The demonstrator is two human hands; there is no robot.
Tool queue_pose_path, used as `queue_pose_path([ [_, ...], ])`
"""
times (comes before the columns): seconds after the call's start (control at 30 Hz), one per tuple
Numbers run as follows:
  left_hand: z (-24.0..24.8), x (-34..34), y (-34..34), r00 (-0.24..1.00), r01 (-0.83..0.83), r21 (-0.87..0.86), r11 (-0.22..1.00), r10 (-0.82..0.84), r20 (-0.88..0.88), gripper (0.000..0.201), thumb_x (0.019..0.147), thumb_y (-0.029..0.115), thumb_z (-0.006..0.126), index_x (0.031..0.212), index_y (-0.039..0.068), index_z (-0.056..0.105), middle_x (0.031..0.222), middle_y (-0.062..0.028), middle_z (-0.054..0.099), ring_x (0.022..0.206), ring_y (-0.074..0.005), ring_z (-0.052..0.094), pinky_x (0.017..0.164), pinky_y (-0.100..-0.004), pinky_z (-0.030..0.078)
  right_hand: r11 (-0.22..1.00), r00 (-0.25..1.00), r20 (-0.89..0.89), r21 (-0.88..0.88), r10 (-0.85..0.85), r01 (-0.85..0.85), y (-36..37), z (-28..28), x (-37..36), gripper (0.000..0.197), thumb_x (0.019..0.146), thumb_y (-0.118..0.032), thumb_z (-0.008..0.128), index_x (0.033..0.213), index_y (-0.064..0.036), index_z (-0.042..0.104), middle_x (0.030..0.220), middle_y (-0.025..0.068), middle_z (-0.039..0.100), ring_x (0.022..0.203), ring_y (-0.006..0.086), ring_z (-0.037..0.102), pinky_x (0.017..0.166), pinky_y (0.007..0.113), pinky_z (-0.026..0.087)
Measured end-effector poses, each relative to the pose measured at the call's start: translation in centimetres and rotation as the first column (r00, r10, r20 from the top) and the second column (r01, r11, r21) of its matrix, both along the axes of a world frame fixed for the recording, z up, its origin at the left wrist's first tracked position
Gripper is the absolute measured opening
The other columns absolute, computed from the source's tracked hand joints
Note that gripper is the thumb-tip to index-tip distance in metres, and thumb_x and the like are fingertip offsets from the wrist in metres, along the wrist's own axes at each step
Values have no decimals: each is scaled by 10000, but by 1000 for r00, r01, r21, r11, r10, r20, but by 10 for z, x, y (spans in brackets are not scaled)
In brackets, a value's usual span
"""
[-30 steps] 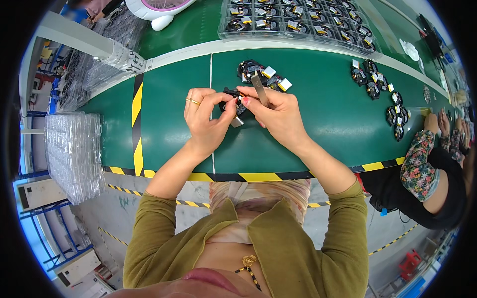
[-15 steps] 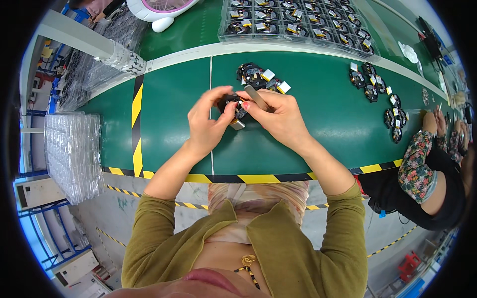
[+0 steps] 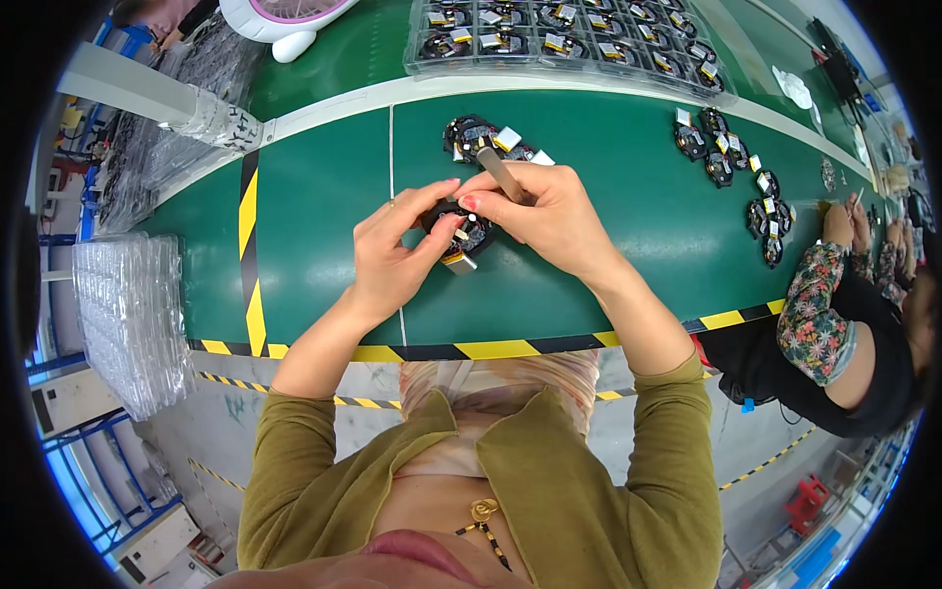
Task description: Using tweezers to assemble and inspect small electronic watch-like components on a factory assembly line.
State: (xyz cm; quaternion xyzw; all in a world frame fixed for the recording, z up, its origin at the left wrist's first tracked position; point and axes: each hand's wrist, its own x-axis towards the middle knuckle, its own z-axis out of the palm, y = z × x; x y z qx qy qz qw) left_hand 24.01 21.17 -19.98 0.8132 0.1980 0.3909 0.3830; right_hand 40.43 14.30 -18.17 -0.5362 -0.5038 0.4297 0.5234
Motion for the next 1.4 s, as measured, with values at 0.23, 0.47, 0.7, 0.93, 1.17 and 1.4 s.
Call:
queue_pose_path([
  [0.23, -6, 3, 3, 994, -78, 72, 994, 73, 77, 304, 705, -11, 653, 1000, 43, 604, 796, -91, 615, 623, -157, 576, 537, -241, 455, 985, 975, -158, -99, -159, 145, -2, -16, -17, 138, 835, -113, 572, 916, -10, 617, 583, -41, 498, 475, 10, 382, 411, 176, 270],
  [0.47, -9, 2, 2, 981, -104, -265, 959, 143, 130, 212, 741, 28, 653, 935, 22, 567, 808, -56, 615, 639, -91, 583, 536, -212, 467, 996, 973, -220, -77, -65, 49, 2, -8, -12, 190, 825, -82, 569, 997, -12, 612, 587, -48, 490, 497, 11, 390, 449, 169, 289],
  [0.7, -13, 1, 7, 991, -79, -209, 975, 99, 87, 195, 754, -5, 634, 924, -15, 541, 810, -73, 620, 695, -73, 588, 577, -190, 467, 994, 998, 19, 97, -55, 53, 0, -11, -14, 159, 803, -54, 577, 936, 23, 615, 688, 8, 466, 622, 40, 423, 516, 193, 342],
  [0.93, -4, 3, 11, 997, 2, -586, 810, 47, 69, 145, 814, 18, 564, 953, -17, 540, 802, -50, 617, 686, -59, 578, 563, -174, 471, 974, 970, 92, 32, -225, 223, 8, -16, -15, 176, 773, -38, 611, 939, 19, 602, 721, 27, 495, 676, 51, 528, 582, 207, 424],
  [1.17, 0, 1, 22, 977, 152, -936, 318, 94, 191, 385, 847, -9, 415, 1225, 15, 346, 1047, -100, 533, 870, -144, 570, 688, -281, 537, 877, 596, 730, 472, -335, -86, 2, -18, -19, 358, 640, -143, 713, 985, -139, 617, 935, 28, 539, 579, 120, 563, 460, 243, 453],
  [1.4, 2, 0, 23, 939, 342, -889, 306, -139, 314, 410, 838, -19, 429, 1246, -5, 382, 1083, -122, 531, 915, -182, 574, 797, -346, 511, 796, 676, 613, 601, -408, -64, 7, -27, -15, 242, 616, -40, 689, 844, -89, 623, 905, 44, 572, 575, 143, 586, 468, 254, 471],
])
